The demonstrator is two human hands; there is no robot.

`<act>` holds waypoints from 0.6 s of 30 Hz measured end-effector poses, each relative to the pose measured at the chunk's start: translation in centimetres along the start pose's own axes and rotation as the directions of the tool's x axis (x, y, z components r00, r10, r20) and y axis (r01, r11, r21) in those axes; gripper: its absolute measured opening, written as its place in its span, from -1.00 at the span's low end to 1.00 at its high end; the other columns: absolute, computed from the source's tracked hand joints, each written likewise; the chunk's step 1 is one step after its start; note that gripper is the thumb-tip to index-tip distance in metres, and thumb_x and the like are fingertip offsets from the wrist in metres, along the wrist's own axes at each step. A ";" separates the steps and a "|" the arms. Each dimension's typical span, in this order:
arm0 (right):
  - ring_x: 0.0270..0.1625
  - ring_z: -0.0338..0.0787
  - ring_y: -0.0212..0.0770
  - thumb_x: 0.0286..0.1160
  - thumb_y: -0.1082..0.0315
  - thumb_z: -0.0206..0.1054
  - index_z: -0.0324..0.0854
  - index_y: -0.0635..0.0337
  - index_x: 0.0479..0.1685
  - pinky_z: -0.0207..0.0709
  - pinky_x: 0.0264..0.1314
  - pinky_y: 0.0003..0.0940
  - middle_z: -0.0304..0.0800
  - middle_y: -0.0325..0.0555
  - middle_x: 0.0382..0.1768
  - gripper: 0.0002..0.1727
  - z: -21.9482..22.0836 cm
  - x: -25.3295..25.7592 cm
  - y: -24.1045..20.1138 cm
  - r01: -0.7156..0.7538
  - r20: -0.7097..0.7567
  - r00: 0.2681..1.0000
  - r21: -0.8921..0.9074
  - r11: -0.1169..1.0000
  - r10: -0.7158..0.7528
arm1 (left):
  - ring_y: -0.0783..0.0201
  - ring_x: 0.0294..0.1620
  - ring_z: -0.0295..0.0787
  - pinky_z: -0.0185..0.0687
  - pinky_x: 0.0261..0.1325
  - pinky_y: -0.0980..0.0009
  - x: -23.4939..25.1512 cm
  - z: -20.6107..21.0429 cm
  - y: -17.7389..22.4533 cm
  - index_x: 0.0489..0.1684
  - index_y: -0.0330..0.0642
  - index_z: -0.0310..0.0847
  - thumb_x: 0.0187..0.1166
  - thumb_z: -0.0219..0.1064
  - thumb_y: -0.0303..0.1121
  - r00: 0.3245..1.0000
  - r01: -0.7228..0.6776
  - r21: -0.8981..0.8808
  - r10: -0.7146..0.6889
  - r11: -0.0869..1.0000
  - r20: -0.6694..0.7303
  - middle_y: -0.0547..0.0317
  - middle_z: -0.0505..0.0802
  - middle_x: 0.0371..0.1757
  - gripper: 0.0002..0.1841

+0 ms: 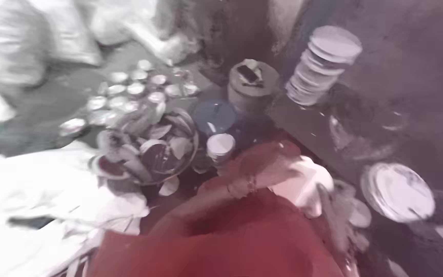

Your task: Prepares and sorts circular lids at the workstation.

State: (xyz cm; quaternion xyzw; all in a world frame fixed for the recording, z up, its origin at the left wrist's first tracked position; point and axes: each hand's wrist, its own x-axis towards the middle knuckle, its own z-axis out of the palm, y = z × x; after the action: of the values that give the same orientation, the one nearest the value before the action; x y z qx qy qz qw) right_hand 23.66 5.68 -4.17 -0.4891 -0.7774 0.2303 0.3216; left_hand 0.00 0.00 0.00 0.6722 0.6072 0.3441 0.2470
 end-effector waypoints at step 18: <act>-0.25 0.79 -0.42 0.41 0.40 0.43 0.54 0.55 0.13 0.69 -0.11 -0.44 0.82 0.02 -0.23 -0.59 0.0 1.1 1.1 -0.013 -0.198 0.976 0.364 0.931 0.091 | 0.12 0.04 0.80 0.65 0.24 0.09 1.3 1.2 -1.0 0.25 -0.48 0.63 0.75 0.16 -0.39 0.918 0.112 -0.186 -0.173 0.976 -0.356 -0.23 0.84 0.02 -0.67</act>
State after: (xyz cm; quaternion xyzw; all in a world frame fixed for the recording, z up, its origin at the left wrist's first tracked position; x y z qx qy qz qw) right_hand 24.01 7.11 -4.63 -0.4639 -0.6700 0.3241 0.4805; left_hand 0.31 1.50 -1.30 0.5268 0.6604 0.4938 0.2061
